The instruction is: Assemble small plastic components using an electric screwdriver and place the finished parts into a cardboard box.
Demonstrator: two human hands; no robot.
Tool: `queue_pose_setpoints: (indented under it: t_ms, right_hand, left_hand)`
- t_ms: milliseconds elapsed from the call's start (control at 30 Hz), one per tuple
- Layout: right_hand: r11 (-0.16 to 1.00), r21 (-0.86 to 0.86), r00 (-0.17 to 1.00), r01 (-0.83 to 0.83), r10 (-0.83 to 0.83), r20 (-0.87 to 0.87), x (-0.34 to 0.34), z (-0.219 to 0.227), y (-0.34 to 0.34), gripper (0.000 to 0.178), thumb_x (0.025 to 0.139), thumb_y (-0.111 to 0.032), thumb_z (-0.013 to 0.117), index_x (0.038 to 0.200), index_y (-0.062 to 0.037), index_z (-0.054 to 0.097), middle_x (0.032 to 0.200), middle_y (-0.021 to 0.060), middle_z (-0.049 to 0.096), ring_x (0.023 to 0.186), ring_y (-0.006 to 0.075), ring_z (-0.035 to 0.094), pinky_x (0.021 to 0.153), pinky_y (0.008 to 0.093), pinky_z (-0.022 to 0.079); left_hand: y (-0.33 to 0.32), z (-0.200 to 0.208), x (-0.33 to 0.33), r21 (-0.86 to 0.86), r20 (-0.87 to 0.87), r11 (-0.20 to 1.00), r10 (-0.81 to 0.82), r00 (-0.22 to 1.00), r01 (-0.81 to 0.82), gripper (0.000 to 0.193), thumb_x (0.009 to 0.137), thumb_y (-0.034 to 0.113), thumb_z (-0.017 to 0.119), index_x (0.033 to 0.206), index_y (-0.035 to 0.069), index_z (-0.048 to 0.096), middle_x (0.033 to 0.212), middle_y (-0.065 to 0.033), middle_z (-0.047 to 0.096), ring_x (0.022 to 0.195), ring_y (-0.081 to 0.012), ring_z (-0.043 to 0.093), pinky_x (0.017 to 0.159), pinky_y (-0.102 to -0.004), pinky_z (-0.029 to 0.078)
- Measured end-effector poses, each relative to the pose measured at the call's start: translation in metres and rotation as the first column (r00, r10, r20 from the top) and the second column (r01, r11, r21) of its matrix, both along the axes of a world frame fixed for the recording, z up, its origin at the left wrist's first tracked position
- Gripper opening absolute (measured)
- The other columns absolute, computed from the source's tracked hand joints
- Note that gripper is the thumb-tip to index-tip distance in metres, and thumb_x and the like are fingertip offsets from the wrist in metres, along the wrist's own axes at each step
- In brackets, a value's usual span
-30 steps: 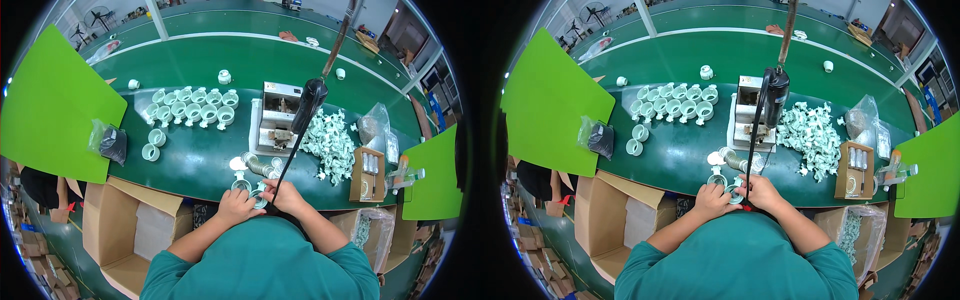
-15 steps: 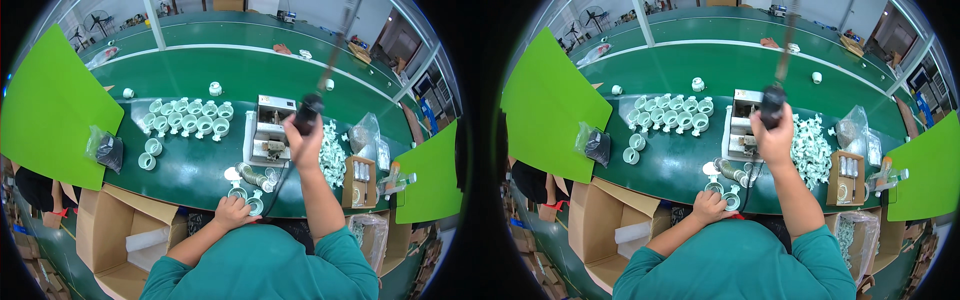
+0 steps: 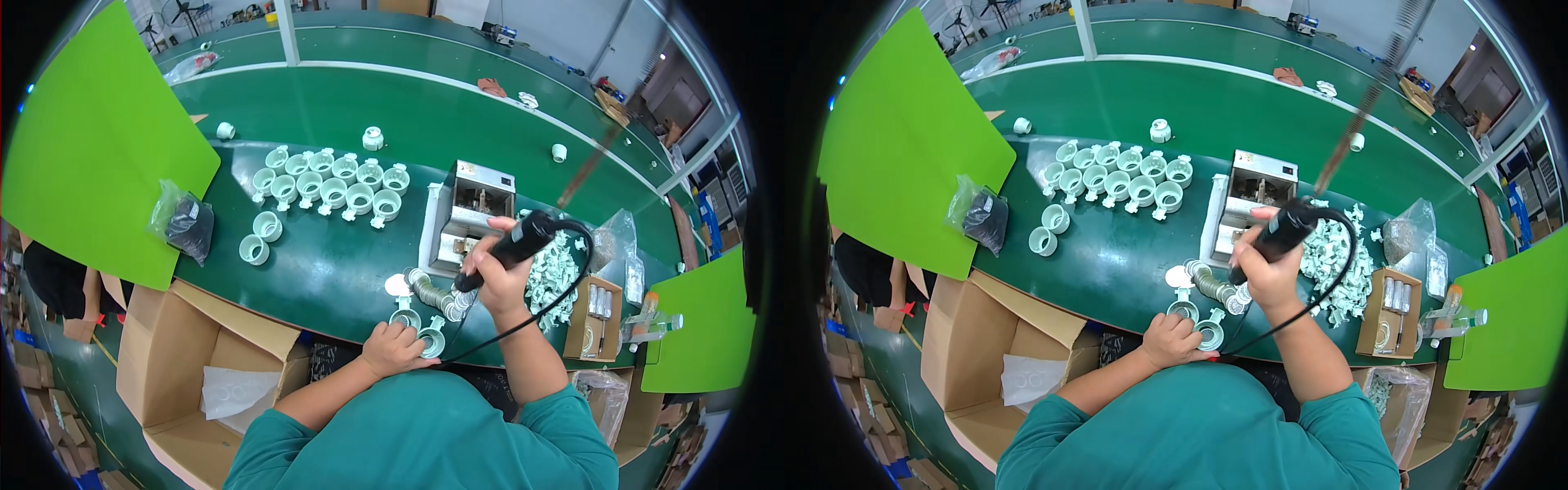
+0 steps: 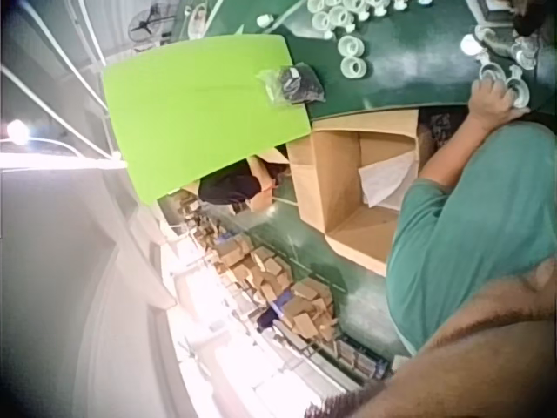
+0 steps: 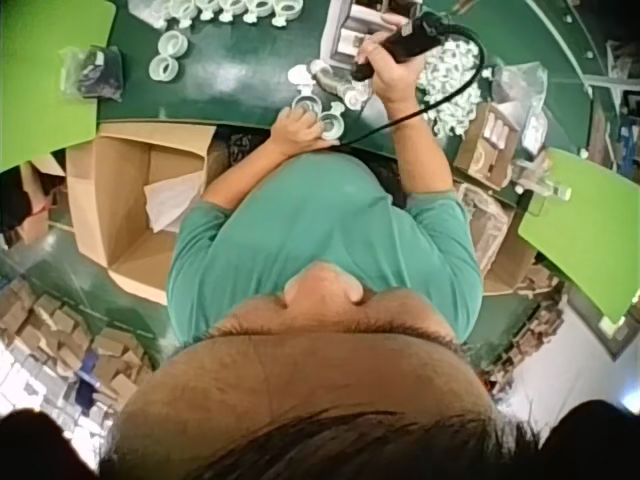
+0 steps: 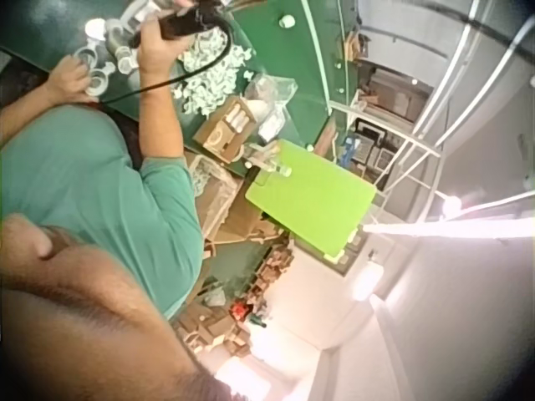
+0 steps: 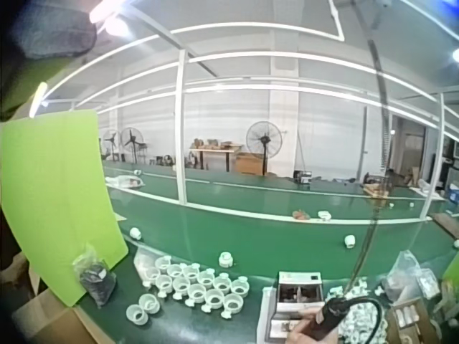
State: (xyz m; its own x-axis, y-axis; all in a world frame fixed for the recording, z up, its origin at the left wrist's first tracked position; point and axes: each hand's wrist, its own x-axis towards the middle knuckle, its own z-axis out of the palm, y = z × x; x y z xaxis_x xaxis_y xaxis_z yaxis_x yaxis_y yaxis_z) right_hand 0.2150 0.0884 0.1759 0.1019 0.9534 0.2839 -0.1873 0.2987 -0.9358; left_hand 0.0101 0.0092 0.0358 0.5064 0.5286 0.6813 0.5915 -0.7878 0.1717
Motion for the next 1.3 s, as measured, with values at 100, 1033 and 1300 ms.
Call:
queue_pose_setpoints:
  t_ms: [100, 1033, 1300]
  right_hand:
    - [0.973, 0.149, 0.953, -0.176, 0.206, -0.221, -0.026, -0.002, -0.022, 0.067, 0.086, 0.005, 0.064, 0.146, -0.0051, 0.035, 0.077, 0.0086, 0.060, 0.069, 0.0186, 0.062, 0.067, 0.0344, 0.054]
    - [0.960, 0.242, 0.940, -0.141, 0.053, 0.336, -0.084, -0.049, -0.036, 0.053, 0.081, 0.001, 0.077, 0.130, -0.0032, 0.057, 0.082, 0.0022, 0.066, 0.064, 0.0080, 0.056, 0.060, 0.0260, 0.046]
    - [0.890, 0.438, 0.979, 0.127, -0.183, 0.089, 0.006, 0.003, 0.005, 0.050, 0.086, 0.007, 0.065, 0.129, -0.0035, 0.044, 0.080, 0.0081, 0.061, 0.070, 0.0162, 0.061, 0.067, 0.0307, 0.055]
  left_hand:
    - [0.001, 0.000, 0.000, -0.010, -0.016, 1.000, -0.020, 1.000, 0.019, 0.048, 0.080, 0.062, 0.072, 0.070, 0.020, 0.052, 0.073, 0.0017, 0.043, 0.068, -0.0183, 0.047, 0.059, -0.0350, 0.030]
    - [0.008, -0.008, 0.006, -0.365, 0.326, 0.916, -0.044, 0.945, 0.168, 0.048, 0.082, 0.063, 0.072, 0.101, 0.020, 0.068, 0.101, -0.0010, 0.065, 0.090, -0.0192, 0.062, 0.063, -0.0354, 0.037]
    - [0.001, 0.002, 0.003, 0.014, -0.033, 0.999, -0.029, 0.999, 0.029, 0.053, 0.078, 0.063, 0.073, 0.065, 0.021, 0.044, 0.071, 0.0007, 0.043, 0.065, -0.0199, 0.046, 0.057, -0.0365, 0.030]
